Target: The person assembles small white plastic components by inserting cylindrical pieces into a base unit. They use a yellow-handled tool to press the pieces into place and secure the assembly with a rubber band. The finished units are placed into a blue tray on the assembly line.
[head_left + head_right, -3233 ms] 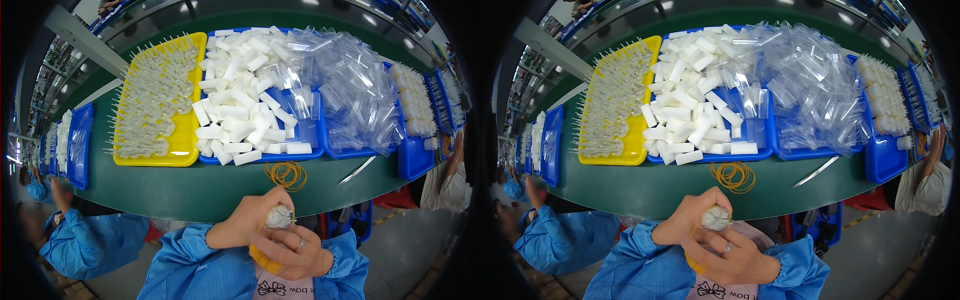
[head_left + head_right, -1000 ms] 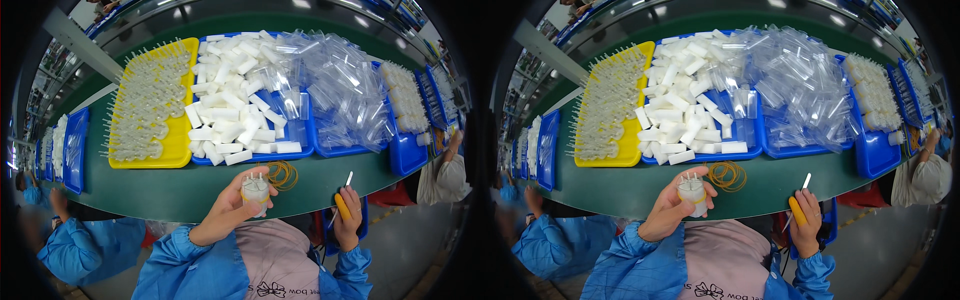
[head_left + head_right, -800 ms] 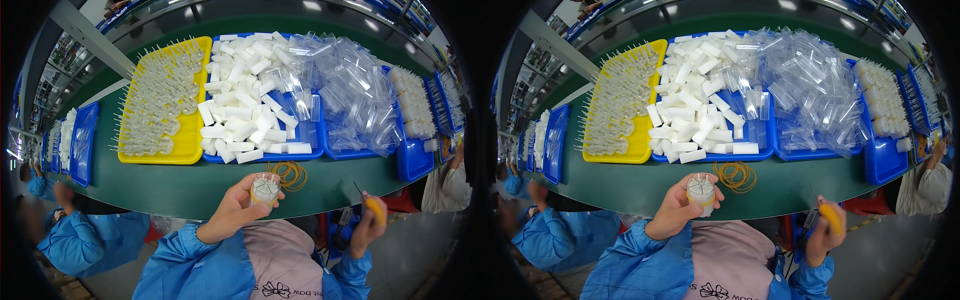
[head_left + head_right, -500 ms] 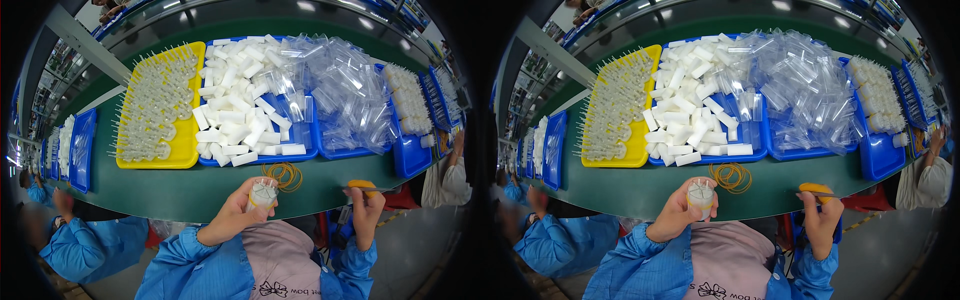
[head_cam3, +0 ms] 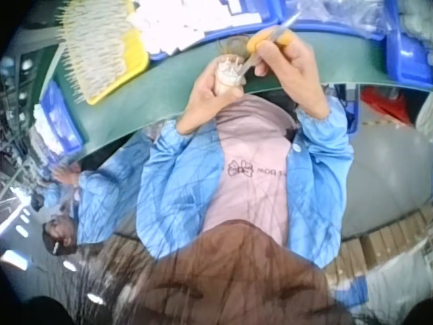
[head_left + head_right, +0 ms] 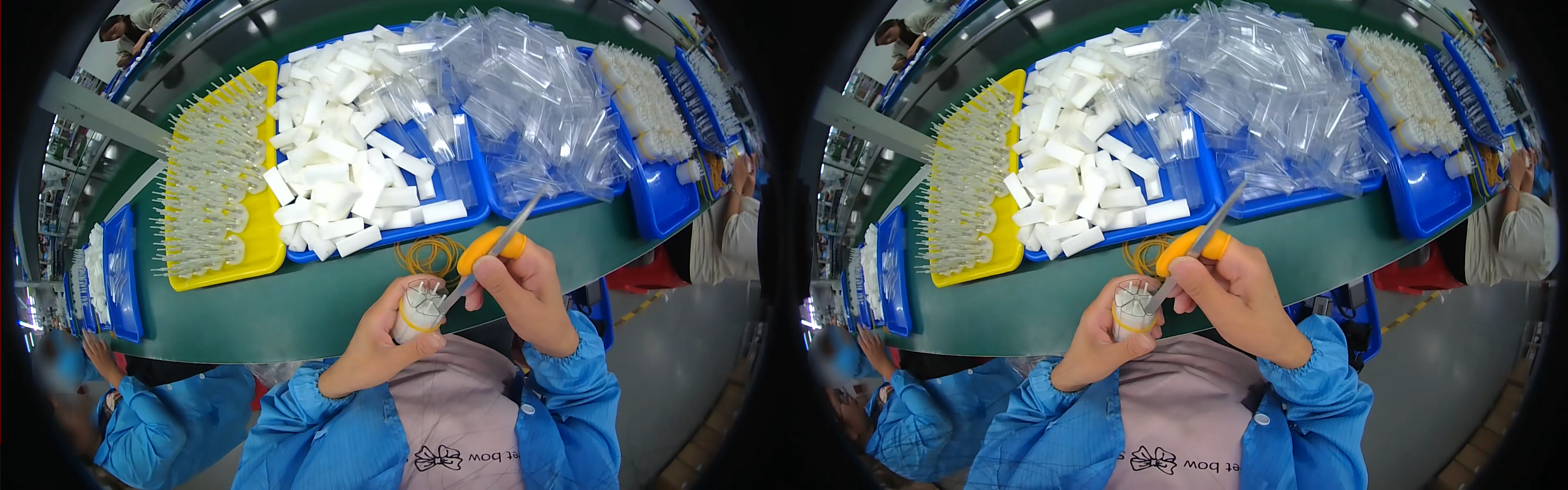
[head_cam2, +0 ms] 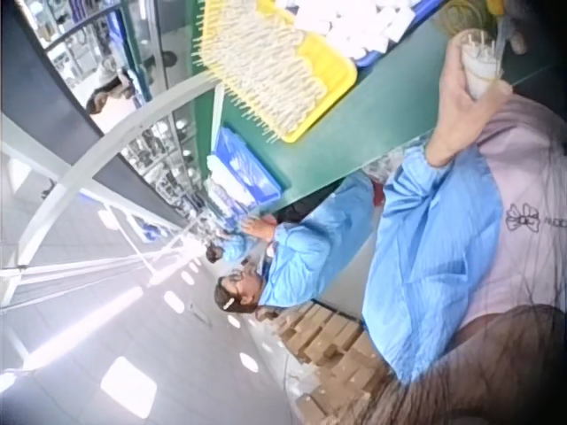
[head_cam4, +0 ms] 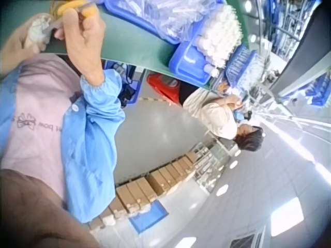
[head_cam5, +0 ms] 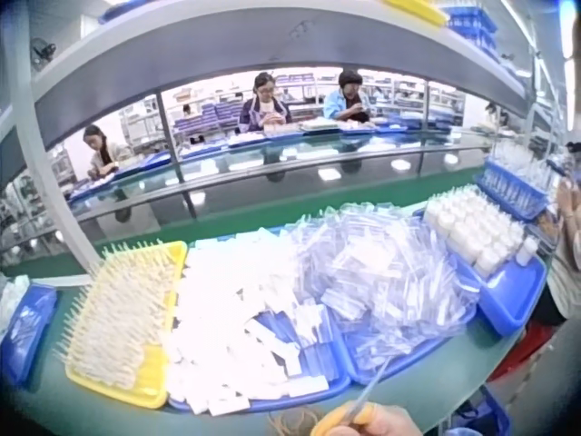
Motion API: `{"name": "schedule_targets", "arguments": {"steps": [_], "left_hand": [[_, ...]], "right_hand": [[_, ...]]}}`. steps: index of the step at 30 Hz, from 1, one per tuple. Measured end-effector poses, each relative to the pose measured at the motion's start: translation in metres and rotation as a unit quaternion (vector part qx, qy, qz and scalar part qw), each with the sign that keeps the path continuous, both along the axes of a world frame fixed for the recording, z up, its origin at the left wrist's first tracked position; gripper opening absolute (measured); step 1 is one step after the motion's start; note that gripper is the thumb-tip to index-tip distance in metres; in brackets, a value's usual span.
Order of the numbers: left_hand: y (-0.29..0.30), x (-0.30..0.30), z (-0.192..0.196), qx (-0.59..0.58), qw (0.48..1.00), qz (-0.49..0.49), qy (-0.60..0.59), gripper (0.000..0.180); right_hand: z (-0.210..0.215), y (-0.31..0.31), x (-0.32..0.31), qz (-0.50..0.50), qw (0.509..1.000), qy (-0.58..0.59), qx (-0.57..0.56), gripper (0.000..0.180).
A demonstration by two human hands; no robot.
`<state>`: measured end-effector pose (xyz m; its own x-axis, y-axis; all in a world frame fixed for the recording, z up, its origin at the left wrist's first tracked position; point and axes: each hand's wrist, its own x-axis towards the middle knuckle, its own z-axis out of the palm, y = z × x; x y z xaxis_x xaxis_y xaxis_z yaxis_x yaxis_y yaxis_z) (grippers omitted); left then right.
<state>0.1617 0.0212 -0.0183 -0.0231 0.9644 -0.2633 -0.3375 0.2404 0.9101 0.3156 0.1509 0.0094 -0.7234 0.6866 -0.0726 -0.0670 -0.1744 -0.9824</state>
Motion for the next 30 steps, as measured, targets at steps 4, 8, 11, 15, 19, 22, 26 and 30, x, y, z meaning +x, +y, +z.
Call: {"name": "schedule_targets", "arguments": {"steps": [4,8,11,15,19,22,26,30], "left_hand": [[-0.003,0.001,-0.001,0.002,1.000,-0.001,0.000,0.062],[-0.008,0.000,0.003,-0.012,1.000,-0.019,0.005,0.062],[-0.008,0.003,0.001,-0.022,1.000,-0.010,-0.001,0.062],[-0.007,0.003,0.002,-0.017,1.000,-0.012,-0.009,0.062],[-0.003,0.001,0.006,-0.013,0.998,-0.038,0.056,0.061],[-0.002,0.003,-0.001,0.027,0.994,-0.038,0.095,0.061],[-0.002,0.002,-0.002,0.030,0.991,-0.043,0.125,0.062],[0.001,0.002,0.003,0.042,0.977,-0.029,0.209,0.060]], "right_hand": [[0.002,-0.002,-0.003,0.038,0.999,-0.014,-0.035,0.019],[0.006,-0.008,0.000,0.037,0.997,-0.054,0.051,0.016],[0.003,-0.015,0.001,0.009,0.975,-0.078,0.208,0.014],[0.007,-0.017,0.004,-0.014,0.990,-0.062,0.128,0.014],[0.007,-0.017,0.003,-0.084,0.996,0.037,-0.002,0.015],[0.007,-0.017,0.000,-0.071,0.996,0.028,0.037,0.016],[0.006,-0.019,-0.001,-0.042,0.997,-0.016,0.060,0.015],[0.003,-0.020,-0.001,-0.040,0.990,-0.026,0.134,0.014]]}}
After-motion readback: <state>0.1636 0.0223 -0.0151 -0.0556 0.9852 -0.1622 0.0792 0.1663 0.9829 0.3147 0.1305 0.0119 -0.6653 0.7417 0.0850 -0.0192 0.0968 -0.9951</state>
